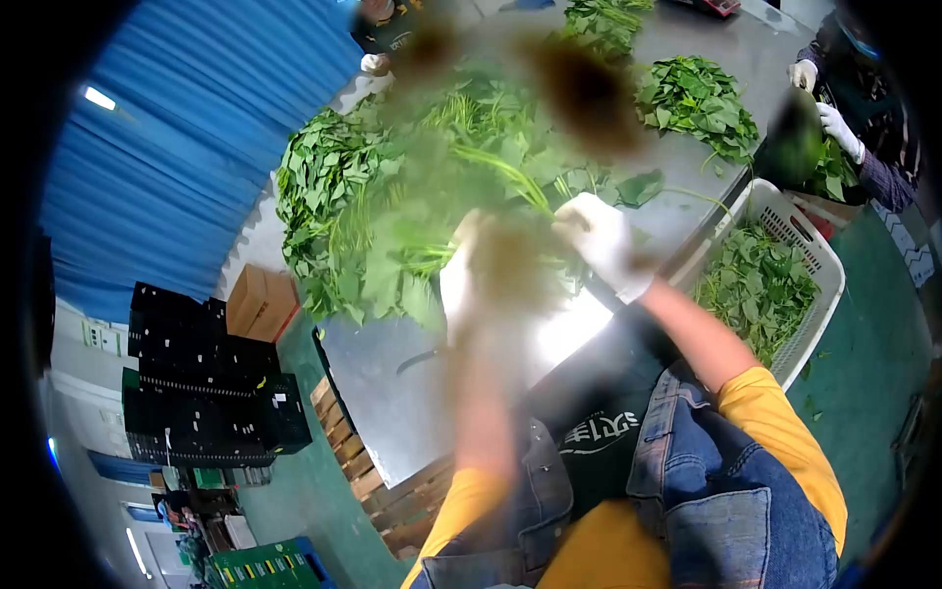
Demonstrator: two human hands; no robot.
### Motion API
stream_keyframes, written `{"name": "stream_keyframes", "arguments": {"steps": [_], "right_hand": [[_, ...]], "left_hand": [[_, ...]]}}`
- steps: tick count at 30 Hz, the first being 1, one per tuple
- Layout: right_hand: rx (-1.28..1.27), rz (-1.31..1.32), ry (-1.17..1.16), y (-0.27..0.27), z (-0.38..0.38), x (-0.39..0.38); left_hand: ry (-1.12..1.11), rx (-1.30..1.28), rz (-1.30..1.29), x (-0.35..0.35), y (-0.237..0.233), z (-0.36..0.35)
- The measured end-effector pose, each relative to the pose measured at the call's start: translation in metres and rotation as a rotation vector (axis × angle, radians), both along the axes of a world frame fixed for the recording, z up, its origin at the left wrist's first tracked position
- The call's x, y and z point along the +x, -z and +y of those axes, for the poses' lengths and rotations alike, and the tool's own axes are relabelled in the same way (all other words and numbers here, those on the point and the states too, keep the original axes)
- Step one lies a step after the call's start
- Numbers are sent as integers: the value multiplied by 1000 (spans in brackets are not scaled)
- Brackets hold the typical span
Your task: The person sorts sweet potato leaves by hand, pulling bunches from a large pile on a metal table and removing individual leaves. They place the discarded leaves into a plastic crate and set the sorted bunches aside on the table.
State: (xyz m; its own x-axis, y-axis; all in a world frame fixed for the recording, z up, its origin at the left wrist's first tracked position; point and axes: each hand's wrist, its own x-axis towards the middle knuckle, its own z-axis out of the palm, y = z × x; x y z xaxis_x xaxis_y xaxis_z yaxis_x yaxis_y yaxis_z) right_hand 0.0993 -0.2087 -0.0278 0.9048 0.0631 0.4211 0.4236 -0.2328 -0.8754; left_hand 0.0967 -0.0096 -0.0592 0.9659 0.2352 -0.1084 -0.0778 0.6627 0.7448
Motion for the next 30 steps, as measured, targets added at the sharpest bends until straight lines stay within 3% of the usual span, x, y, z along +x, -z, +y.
{"name": "stream_keyframes", "arguments": {"steps": [1, 3, 4, 5, 7, 8, 9, 10, 11, 12, 13, 15, 17, 18, 19, 21, 22, 23, 24, 25, 26, 27, 29, 30], "right_hand": [[-33, -61, -6, 2, 0, -6], [-142, -155, -13, 7, -1, -16], [-277, -373, 25, 10, -2, -17], [-277, -371, 21, 11, -4, -19], [-544, -519, 92, 10, -8, -23], [-565, -500, 89, 11, -9, -20], [-565, -496, 92, 10, -8, -21], [-478, -156, -10, 5, -6, -22], [-381, 181, -109, -2, -4, -23], [-475, 376, -280, -16, -5, -18], [-132, 346, -358, 18, -1, -13], [284, 222, -531, 18, 1, -14], [306, 254, -390, 15, 5, -11], [317, 289, -429, 4, -1, -13], [568, 484, -386, -11, 3, -23], [518, 339, -358, -19, -11, -27], [547, 358, -337, 12, -19, -21], [662, 369, -325, 9, -24, -23], [770, 283, -250, 14, -32, -23], [874, 196, -176, 21, -43, -23], [1135, 235, -201, 29, -64, -17], [1401, 274, -226, 39, -92, -6], [1805, -6, -706, 82, -165, 39], [1880, 96, -638, 69, -173, 33]], "left_hand": [[18, 53, -13, -19, -62, -18], [19, -45, -18, 6, -13, -13], [14, -46, -16, 17, 12, -9], [4, 31, -130, 28, 38, -4], [-9, 187, -360, 39, 66, 1], [-13, 188, -17, -10, -40, -24], [-10, 190, -14, -1, -19, -21], [0, 216, 58, 14, 20, -15], [10, 243, 129, 17, 18, -18], [10, 378, 131, 11, 19, -21], [14, 382, 128, 11, 21, -21], [45, 340, -3, 14, 34, -18], [73, 296, -131, 17, 50, -12], [87, 272, -194, 17, 57, -9], [102, 247, -257, 17, 61, -8], [-29, 587, 73, 4, 30, -16], [-8, 278, -114, 10, 52, -10], [14, -37, -295, 10, 41, -14], [-47, -154, -141, -3, 30, -14], [-110, -270, 15, -31, -32, -23], [-203, -160, -7, -40, -47, -23], [-146, -130, -66, -43, -42, 1], [-228, -133, -112, -49, -43, 22], [-248, -239, -98, -52, -56, 20]]}}
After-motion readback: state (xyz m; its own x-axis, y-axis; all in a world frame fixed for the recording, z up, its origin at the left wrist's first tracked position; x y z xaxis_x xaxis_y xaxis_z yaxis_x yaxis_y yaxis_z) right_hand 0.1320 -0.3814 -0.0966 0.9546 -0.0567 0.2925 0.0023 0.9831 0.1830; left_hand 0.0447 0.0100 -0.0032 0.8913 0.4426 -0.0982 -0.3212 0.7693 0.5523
